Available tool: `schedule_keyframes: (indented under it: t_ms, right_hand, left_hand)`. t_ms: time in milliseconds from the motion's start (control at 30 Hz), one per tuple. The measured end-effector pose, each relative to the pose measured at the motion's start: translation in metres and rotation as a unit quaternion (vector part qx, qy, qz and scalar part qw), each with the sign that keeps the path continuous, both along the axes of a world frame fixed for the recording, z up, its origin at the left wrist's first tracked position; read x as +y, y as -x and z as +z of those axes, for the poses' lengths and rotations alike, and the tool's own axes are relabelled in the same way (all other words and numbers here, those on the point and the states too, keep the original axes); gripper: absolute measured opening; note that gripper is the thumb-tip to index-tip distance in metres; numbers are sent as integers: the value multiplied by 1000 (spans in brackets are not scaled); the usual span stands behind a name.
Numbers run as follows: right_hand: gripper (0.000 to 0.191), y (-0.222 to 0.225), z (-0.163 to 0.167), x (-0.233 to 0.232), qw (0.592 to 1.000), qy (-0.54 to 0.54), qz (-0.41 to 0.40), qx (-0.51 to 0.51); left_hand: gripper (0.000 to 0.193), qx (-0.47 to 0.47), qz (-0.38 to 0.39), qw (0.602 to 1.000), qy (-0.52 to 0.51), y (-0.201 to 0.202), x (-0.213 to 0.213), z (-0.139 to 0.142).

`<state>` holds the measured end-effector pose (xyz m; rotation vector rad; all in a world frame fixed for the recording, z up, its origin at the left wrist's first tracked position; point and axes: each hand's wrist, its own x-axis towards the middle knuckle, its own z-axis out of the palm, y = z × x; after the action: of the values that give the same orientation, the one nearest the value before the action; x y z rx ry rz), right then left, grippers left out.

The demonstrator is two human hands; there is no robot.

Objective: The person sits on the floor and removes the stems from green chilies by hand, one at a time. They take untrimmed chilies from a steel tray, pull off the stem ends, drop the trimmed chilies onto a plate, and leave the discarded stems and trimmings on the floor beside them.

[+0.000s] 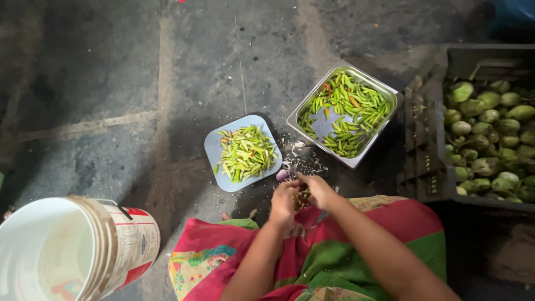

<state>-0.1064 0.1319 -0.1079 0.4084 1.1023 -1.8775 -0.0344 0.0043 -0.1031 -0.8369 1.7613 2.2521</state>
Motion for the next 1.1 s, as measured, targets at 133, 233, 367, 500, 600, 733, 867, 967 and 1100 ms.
schedule_keyframes:
  t_ms: [133,233,367,500,600,733,867,967,1100]
  right_hand:
    - [15,-14,13,10,972,-116,30,202]
    - [19,-25,22,17,957,-145,58,245]
    - [23,-31,27,16,915,-177,45,359]
    - [18,-22,24,13,929,-118,-15,350]
    - [18,-13,18,11,937,-113,-28,331]
    - [19,-8,9,9,933,-128,-10,337]
    - [16,-4,5,7,906,-186,5,380]
    - [15,-3,6,6,894,-192,-11,405]
    - [14,0,6,5,856,-194,-21,479]
  left_hand:
    - [30,21,69,982,-174,-5,-23,2]
    - [28,34,51,995,-75,-11,-27,2]
    - [25,44,50,998,3,-12,-20,4]
    - [20,53,34,998,29,-7,-21,13]
    - [17,88,24,992,88,-5,-24,25]
    - [18,70,11,973,218,-3,-25,42]
    - [19,75,19,973,216,5,-24,48]
    - [17,97,33,978,183,8,-23,45]
    - [16,118,64,976,173,9,-19,41]
